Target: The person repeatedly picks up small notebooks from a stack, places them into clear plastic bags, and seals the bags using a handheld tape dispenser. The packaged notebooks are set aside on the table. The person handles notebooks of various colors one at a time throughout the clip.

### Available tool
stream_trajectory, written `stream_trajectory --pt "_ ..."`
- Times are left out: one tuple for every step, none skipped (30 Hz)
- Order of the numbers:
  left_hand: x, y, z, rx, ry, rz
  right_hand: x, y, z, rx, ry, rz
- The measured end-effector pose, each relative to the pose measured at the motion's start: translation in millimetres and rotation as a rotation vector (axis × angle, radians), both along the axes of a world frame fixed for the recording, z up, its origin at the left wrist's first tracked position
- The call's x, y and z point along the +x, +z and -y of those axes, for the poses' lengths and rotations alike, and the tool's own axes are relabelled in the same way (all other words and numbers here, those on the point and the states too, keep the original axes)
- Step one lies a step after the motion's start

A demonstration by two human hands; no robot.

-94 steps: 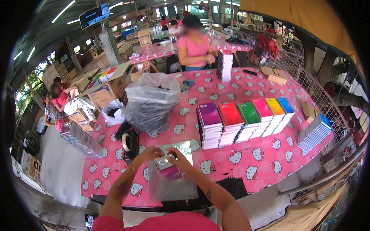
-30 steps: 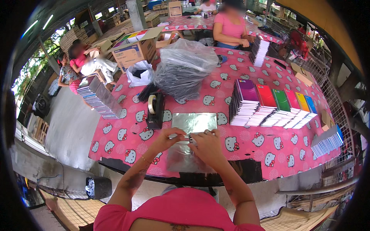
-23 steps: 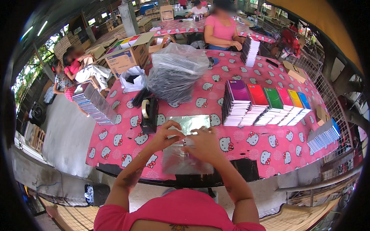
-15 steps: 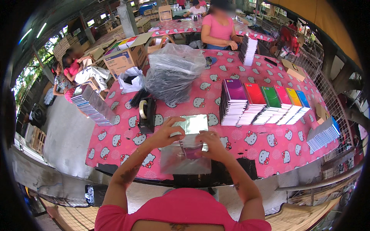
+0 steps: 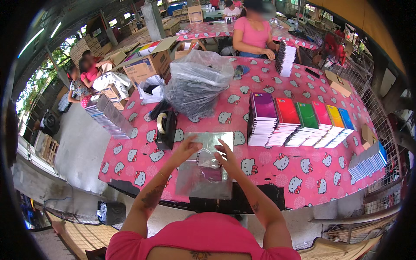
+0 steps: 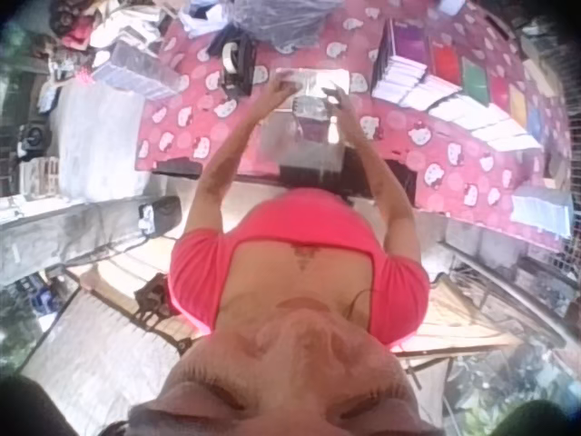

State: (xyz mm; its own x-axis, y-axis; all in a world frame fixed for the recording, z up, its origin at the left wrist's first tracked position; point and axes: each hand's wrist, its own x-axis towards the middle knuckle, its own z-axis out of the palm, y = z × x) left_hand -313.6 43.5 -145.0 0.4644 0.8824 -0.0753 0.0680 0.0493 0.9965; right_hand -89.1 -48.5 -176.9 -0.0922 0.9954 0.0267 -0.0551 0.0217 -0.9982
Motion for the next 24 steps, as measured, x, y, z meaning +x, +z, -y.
stream_trajectory --pt "-1 2 2 0.013 -0.103 -0.049 1 11 -13 -0.099 0.063 0.076" --pt "-3 4 3 0.026 -0.206 -0.1 0 17 -20 -0.196 0.127 0.153" --pt "-5 7 4 0.038 -0.309 -0.151 1 7 -22 0.002 0.137 0.327" --pt "-3 5 5 0.081 -0.304 -0.133 2 1 -25 0.138 0.061 0.329" --pt "2 3 6 0.124 -0.3 -0.115 3 -4 -29 0.273 -0.015 0.328" --pt "3 2 5 0.166 -0.296 -0.098 3 -10 -31 0.408 -0.093 0.325" --pt "3 18 13 0.231 -0.298 -0.273 5 6 -26 0.286 -0.043 0.212" --pt "-4 20 21 0.455 -0.289 -0.338 9 25 -14 0.245 0.085 0.191" --pt "-10 21 28 0.683 -0.28 -0.406 15 44 -5 0.207 0.209 0.17" --pt "-13 22 34 0.911 -0.271 -0.477 19 58 3 0.168 0.328 0.146" --pt "-11 32 43 1.03 -0.254 -0.531 15 63 13 0.374 0.243 0.443" --pt "-9 41 53 1.15 -0.236 -0.585 13 55 16 0.437 0.219 0.546" --pt "-7 47 60 1.273 -0.214 -0.64 11 45 18 0.504 0.195 0.649" --pt "-8 40 63 1.208 -0.221 -0.61 7 41 19 0.573 0.178 0.753" --pt "-10 29 65 1.143 -0.228 -0.579 1 35 23 0.588 0.125 0.705" --pt "-7 30 66 1.082 -0.238 -0.542 -2 33 24 0.571 0.1 0.708" --pt "-5 33 64 1.009 -0.23 -0.515 -4 32 25 0.553 0.074 0.711" --pt "-4 36 62 0.936 -0.222 -0.488 -6 30 26 0.536 0.047 0.713" --pt "-4 41 62 0.86 -0.209 -0.465 -10 29 26 0.544 0.011 0.697" --pt "-3 38 56 0.84 -0.203 -0.462 -13 28 27 0.553 -0.025 0.679" --pt "0 30 49 0.82 -0.197 -0.459 -15 27 27 0.561 -0.06 0.661" --pt "5 31 45 0.803 -0.192 -0.455 -16 25 27 0.497 -0.055 0.644" --pt "11 31 46 0.795 -0.161 -0.519 -15 24 26 0.433 -0.048 0.626" --pt "19 30 48 0.785 -0.13 -0.583 -15 22 25 0.369 -0.04 0.609"
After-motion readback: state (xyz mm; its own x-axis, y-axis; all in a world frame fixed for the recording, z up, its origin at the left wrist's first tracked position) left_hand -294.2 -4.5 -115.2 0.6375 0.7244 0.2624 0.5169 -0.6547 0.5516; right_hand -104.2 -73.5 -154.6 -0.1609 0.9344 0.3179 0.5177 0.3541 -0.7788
